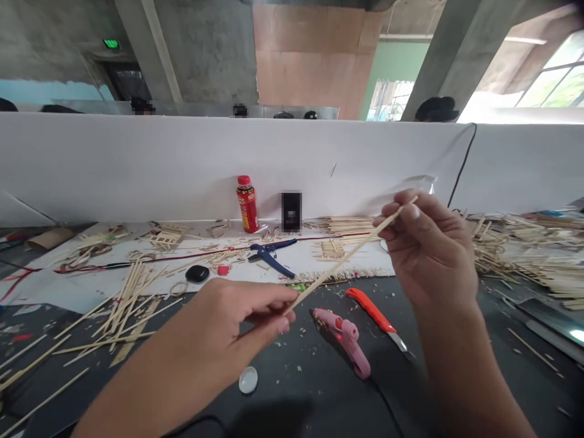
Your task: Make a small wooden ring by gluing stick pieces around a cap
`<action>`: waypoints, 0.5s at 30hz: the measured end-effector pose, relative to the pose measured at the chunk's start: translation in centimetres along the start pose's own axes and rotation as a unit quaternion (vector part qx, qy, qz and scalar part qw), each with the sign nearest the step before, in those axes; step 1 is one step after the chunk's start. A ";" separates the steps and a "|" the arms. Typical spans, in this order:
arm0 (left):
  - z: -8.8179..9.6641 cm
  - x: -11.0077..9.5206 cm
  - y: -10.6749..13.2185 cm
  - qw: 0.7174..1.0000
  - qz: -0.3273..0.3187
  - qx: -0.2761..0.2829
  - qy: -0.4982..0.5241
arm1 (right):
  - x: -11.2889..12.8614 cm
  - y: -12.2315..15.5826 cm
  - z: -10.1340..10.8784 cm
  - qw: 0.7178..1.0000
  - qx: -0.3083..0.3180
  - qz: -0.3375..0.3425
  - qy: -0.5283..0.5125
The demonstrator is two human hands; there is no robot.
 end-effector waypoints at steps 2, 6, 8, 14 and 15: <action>-0.3 0.4 -0.6 0.999 -0.026 0.011 -0.035 | -0.7 0.5 -1.4 1.000 0.027 -0.003 0.005; -1.1 1.3 -2.2 0.999 -0.030 0.011 0.038 | -1.6 2.3 -5.1 0.995 0.092 -0.001 0.030; -1.1 1.8 -2.7 0.995 -0.024 0.003 0.095 | -1.9 2.8 -5.6 0.992 0.112 -0.006 0.056; 1.9 3.1 -2.0 0.986 -0.034 -0.073 0.149 | -5.6 5.8 0.3 0.928 0.214 -0.031 0.303; 2.4 3.0 -1.8 0.984 -0.043 -0.083 0.153 | -6.7 7.1 2.0 0.918 0.208 -0.049 0.333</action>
Point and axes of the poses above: each hand's wrist, its own y-axis away from the middle knuckle, its own z-axis out of the back of the hand, x = y × z, the point moved 10 cm from there along -y, towards the middle knuckle, and after that the axes turned 6 degrees about y, right-handed, at the moved point
